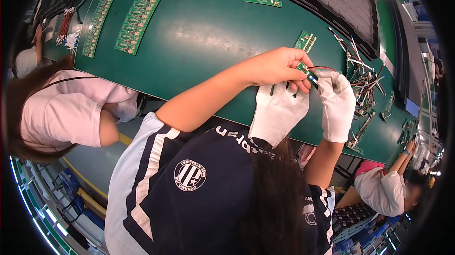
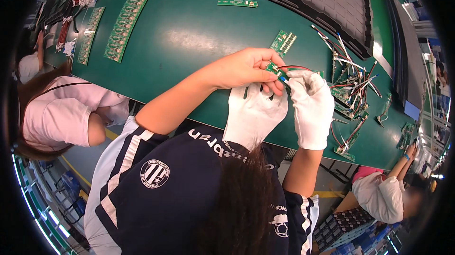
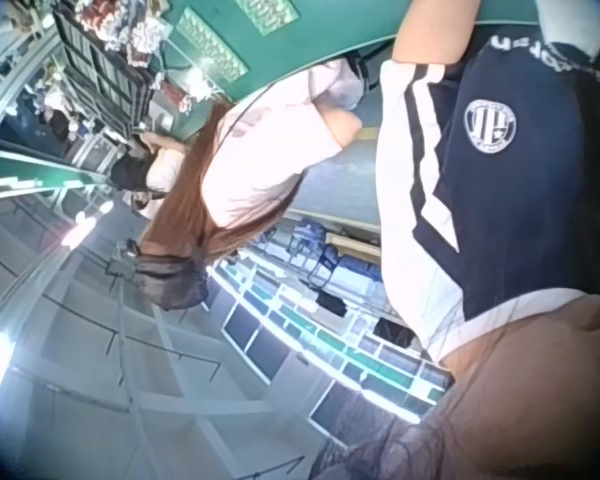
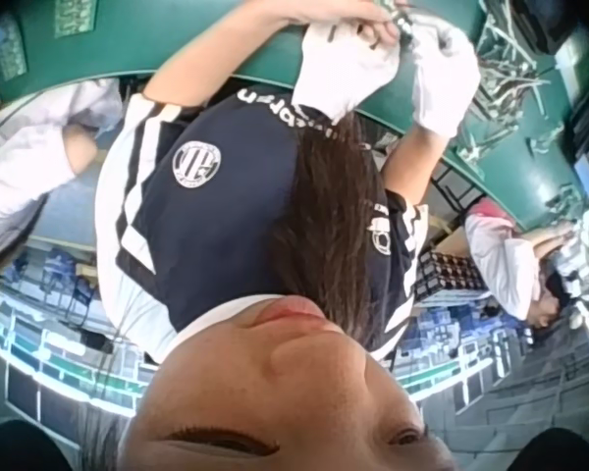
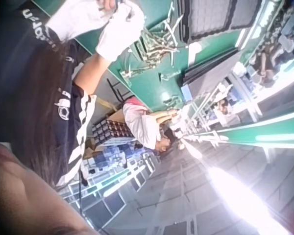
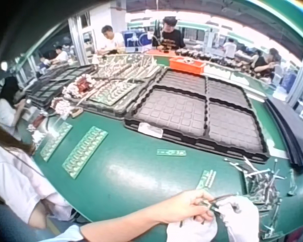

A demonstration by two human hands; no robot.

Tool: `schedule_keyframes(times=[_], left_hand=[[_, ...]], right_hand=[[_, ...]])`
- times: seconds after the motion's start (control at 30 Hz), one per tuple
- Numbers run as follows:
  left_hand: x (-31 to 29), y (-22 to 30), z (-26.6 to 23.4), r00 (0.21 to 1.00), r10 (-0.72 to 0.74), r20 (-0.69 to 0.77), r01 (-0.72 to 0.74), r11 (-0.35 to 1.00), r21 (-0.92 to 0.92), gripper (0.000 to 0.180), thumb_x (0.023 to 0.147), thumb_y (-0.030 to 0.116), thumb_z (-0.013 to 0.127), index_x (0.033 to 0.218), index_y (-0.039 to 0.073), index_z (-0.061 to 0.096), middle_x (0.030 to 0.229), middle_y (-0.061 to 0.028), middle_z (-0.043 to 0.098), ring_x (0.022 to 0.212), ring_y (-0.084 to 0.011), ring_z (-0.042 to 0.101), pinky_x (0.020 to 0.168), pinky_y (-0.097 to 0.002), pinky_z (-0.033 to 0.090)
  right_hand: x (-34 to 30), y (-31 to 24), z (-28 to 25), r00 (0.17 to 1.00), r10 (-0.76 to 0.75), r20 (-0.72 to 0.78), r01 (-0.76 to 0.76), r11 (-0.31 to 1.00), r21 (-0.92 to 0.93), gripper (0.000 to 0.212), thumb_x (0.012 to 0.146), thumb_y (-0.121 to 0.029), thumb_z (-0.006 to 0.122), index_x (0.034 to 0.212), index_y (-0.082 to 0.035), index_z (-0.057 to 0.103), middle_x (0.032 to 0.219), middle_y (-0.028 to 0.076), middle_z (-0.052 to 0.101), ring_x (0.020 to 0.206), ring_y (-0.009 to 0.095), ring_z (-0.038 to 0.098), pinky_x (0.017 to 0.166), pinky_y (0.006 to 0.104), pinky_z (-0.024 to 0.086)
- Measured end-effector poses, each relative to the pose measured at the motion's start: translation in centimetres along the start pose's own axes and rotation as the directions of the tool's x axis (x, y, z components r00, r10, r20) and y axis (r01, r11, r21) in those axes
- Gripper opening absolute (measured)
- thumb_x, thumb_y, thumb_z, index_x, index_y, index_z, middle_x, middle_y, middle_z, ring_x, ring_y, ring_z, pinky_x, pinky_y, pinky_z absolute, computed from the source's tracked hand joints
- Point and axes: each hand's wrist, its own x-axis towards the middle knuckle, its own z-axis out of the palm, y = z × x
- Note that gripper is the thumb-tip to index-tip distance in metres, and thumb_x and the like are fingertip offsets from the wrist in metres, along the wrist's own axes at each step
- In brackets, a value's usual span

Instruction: Assembling wires and connectors onto printed circuit boards at a factory workstation.

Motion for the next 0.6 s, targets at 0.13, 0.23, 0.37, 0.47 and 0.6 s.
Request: schedule_keyframes(times=[0.13, 0.23, 0.37, 0.47, 0.6], left_hand=[[0.01, 0.11, 0.01, 1.0, -0.003, 0.002, 0.003, 1.0, 0.008, 0.021, 0.087, 0.003, 0.047, 0.107, -0.003, 0.047, 0.088, -0.015, 0.064, 0.079, -0.016, 0.062, 0.067, -0.0238, 0.048], [0.03, -0.06, -0.06, 1.0, 0.004, 0.003, -0.004, 1.0, 0.012, 0.021, 0.087, 0.003, 0.047, 0.108, -0.003, 0.047, 0.088, -0.0148, 0.064, 0.079, -0.0161, 0.062, 0.068, -0.024, 0.048], [0.12, -0.15, -0.05, 1.0, 0.005, -0.002, -0.005, 1.0, 0.018, 0.021, 0.087, 0.002, 0.047, 0.108, -0.003, 0.047, 0.088, -0.0146, 0.064, 0.08, -0.0163, 0.062, 0.069, -0.0245, 0.049], [0.12, -0.3, -0.12, 1.0, 0.007, -0.004, -0.007, 1.0, 0.02, 0.022, 0.087, 0.002, 0.047, 0.108, -0.003, 0.046, 0.088, -0.0145, 0.063, 0.08, -0.0166, 0.062, 0.07, -0.0249, 0.049], [0.1, -0.32, -0.15, 1.0, 0.009, -0.001, -0.009, 1.0, 0.02, 0.022, 0.087, 0.002, 0.047, 0.108, -0.003, 0.046, 0.089, -0.0145, 0.063, 0.081, -0.0171, 0.062, 0.07, -0.0253, 0.049]], right_hand=[[0.14, -0.28, 0.39, 0.999, 0.016, -0.037, -0.017, 1.0, -0.018, 0.012, 0.082, -0.001, 0.054, 0.093, -0.001, 0.057, 0.078, -0.001, 0.056, 0.063, 0.002, 0.044, 0.056, 0.0164, 0.035], [0.26, -0.25, 0.63, 0.999, -0.012, -0.033, 0.011, 1.0, -0.008, 0.012, 0.082, 0.0, 0.054, 0.094, 0.0, 0.057, 0.08, 0.0, 0.057, 0.068, 0.004, 0.048, 0.061, 0.0181, 0.039], [0.41, 0.39, 0.41, 0.999, -0.029, -0.021, 0.028, 0.999, -0.026, 0.013, 0.082, 0.0, 0.055, 0.094, 0.001, 0.056, 0.082, 0.002, 0.058, 0.071, 0.005, 0.05, 0.065, 0.0193, 0.04], [0.43, 0.28, 0.55, 0.999, -0.026, -0.029, 0.025, 0.999, -0.047, 0.012, 0.082, 0.0, 0.055, 0.094, 0.001, 0.056, 0.082, 0.002, 0.058, 0.071, 0.006, 0.05, 0.065, 0.0192, 0.04], [0.48, 0.21, 0.48, 1.0, 0.005, -0.02, -0.005, 1.0, -0.001, 0.011, 0.082, 0.0, 0.055, 0.093, 0.001, 0.056, 0.082, 0.002, 0.058, 0.072, 0.006, 0.051, 0.065, 0.0193, 0.041]])
